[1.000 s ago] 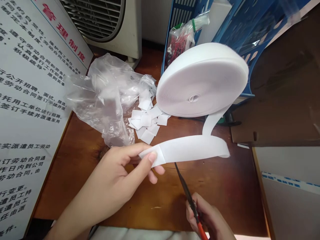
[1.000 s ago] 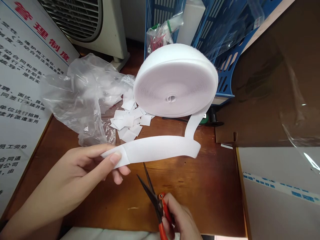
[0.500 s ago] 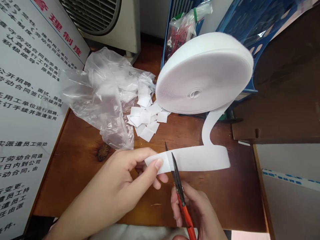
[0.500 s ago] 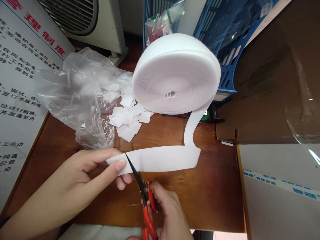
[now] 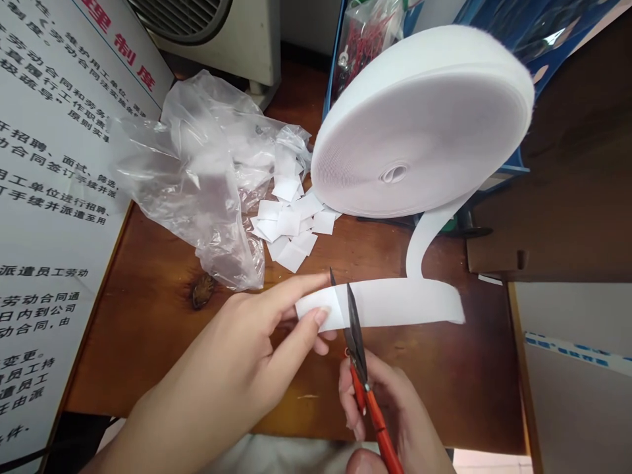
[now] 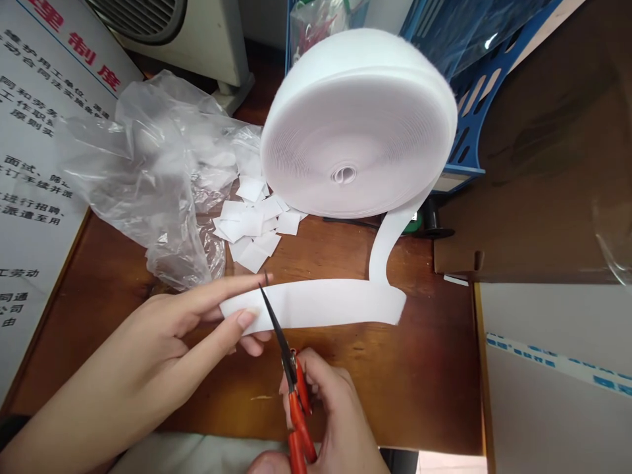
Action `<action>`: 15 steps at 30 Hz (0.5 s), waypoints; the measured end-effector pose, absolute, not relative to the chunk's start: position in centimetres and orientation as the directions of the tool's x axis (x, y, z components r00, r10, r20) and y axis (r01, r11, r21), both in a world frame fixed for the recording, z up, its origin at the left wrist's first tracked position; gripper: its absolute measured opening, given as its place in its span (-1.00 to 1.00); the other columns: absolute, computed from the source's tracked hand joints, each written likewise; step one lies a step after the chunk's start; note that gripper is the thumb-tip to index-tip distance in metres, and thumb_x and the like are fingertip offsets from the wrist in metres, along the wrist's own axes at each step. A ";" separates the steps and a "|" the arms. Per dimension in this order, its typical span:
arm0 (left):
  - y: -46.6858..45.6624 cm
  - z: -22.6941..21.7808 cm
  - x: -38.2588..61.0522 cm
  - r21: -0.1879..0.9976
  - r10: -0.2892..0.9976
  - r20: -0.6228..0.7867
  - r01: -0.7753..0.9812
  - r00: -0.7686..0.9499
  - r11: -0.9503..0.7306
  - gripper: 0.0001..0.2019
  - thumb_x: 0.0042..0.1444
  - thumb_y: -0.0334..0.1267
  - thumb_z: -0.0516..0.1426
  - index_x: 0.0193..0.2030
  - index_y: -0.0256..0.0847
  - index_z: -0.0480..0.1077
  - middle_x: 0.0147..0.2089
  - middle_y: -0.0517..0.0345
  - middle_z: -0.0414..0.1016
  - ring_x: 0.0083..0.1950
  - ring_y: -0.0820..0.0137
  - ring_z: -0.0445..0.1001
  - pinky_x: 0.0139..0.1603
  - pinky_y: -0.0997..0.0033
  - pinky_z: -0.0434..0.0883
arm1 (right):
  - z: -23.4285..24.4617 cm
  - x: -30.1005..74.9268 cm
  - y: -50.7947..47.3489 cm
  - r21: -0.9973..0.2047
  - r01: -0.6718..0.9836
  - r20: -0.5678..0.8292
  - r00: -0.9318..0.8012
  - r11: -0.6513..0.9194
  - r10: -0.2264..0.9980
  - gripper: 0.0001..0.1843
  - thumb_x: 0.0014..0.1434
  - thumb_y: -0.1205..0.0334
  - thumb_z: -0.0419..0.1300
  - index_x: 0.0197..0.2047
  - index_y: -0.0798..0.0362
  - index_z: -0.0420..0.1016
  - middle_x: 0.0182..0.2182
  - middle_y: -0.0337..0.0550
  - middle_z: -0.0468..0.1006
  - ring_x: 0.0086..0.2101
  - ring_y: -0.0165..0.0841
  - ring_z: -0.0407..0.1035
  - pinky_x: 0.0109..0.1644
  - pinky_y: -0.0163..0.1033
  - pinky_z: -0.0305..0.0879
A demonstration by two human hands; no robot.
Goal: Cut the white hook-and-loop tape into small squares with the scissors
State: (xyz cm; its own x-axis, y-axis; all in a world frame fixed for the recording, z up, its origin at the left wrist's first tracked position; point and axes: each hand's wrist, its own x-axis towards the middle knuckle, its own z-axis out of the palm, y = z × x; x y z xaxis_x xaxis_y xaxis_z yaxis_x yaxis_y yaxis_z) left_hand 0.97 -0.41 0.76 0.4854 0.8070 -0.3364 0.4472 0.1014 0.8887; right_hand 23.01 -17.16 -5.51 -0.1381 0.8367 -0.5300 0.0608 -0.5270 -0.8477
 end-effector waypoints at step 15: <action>-0.6 -0.5 1.0 0.916 0.777 -0.381 0.317 0.501 0.245 -0.80 0.61 0.01 0.13 0.12 0.02 0.24 -0.17 0.35 0.75 -0.19 0.48 0.76 -0.11 0.56 0.65 | -4.6 22.6 -16.1 -0.844 -0.021 -0.528 -0.136 -0.535 0.838 -0.33 0.26 -0.39 0.45 0.18 -0.10 0.52 -0.12 -0.11 0.49 -0.24 -0.25 0.36 -0.11 -0.13 0.40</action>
State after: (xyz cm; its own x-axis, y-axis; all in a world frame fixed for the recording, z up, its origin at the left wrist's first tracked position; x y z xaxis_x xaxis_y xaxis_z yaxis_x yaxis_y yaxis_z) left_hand 0.97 -0.63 -0.47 0.5008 0.7773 -0.3807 0.3169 0.2446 0.9164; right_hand 22.56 -16.13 -4.64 -0.1363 0.8382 -0.5280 -0.0206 -0.5353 -0.8444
